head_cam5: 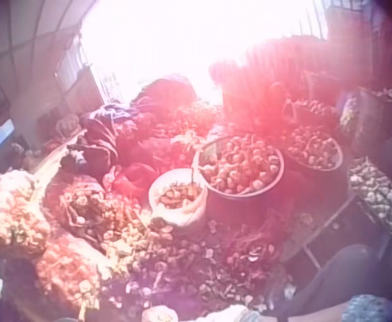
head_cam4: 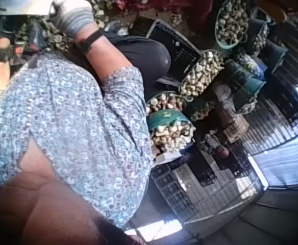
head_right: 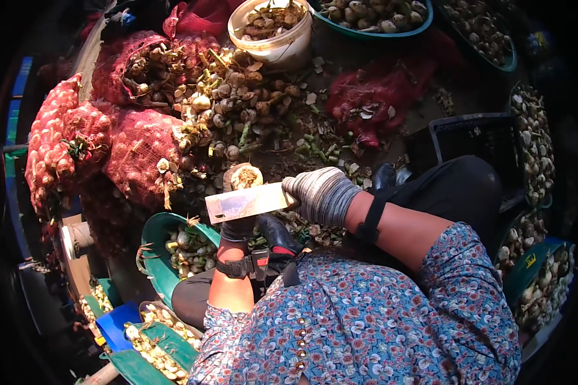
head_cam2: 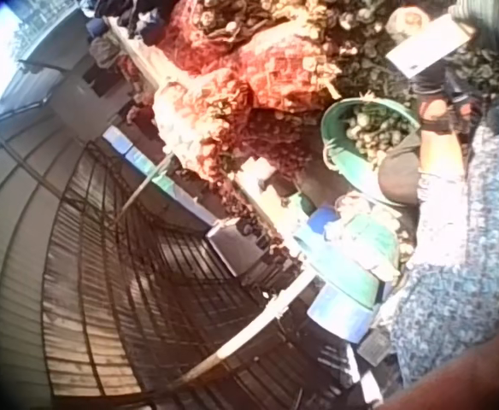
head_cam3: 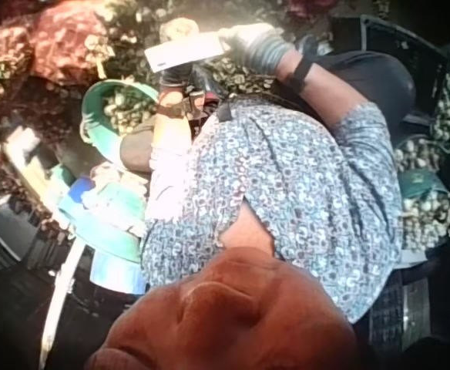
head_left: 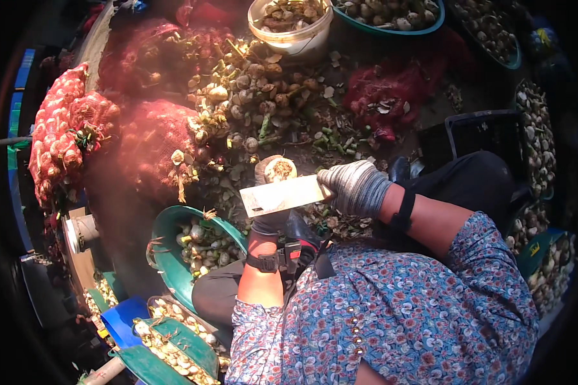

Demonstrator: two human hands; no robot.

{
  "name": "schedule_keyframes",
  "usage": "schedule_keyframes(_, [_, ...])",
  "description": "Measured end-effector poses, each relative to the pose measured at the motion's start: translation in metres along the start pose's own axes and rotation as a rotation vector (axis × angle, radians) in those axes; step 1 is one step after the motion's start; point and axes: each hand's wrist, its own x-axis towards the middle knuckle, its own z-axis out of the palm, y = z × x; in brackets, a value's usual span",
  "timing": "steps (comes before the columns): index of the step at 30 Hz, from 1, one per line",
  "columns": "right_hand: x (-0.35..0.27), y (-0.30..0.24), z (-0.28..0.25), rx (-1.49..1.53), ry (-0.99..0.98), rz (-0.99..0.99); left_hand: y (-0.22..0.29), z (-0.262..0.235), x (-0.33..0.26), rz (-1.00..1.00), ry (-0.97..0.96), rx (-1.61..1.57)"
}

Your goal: The person sits on the floor surrounded by large piles of garlic and uses a knife to peel the bulbs. They trim the ends and remove the outer layers, placing the cleaned garlic into a green basin while discarding the peels onto the floor.

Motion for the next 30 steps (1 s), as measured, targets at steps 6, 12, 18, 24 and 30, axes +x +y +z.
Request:
schedule_keyframes(6, [0.007, 0.027, 0.019, -0.026, -0.037, 0.073, 0.007, 0.005, 0.000, 0.032, -0.022, 0.076])
schedule_keyframes(12, [0.018, 0.070, 0.034, 0.049, 0.006, 0.463, 0.047, 0.017, -0.003, -0.115, 0.093, 0.006])
schedule_keyframes(18, [0.034, 0.087, 0.040, 0.903, 0.196, 0.300, 0.043, 0.007, 0.008, 0.067, 0.065, 0.330])
schedule_keyframes(24, [0.022, 0.021, 0.024, 1.343, -0.007, 0.258, 0.019, 0.025, 0.001, 0.193, 0.105, 0.382])
schedule_keyframes(30, [0.019, 0.016, 0.012, 1.096, 0.037, -0.007, 0.006, 0.030, 0.006, -0.570, -0.161, -0.998])
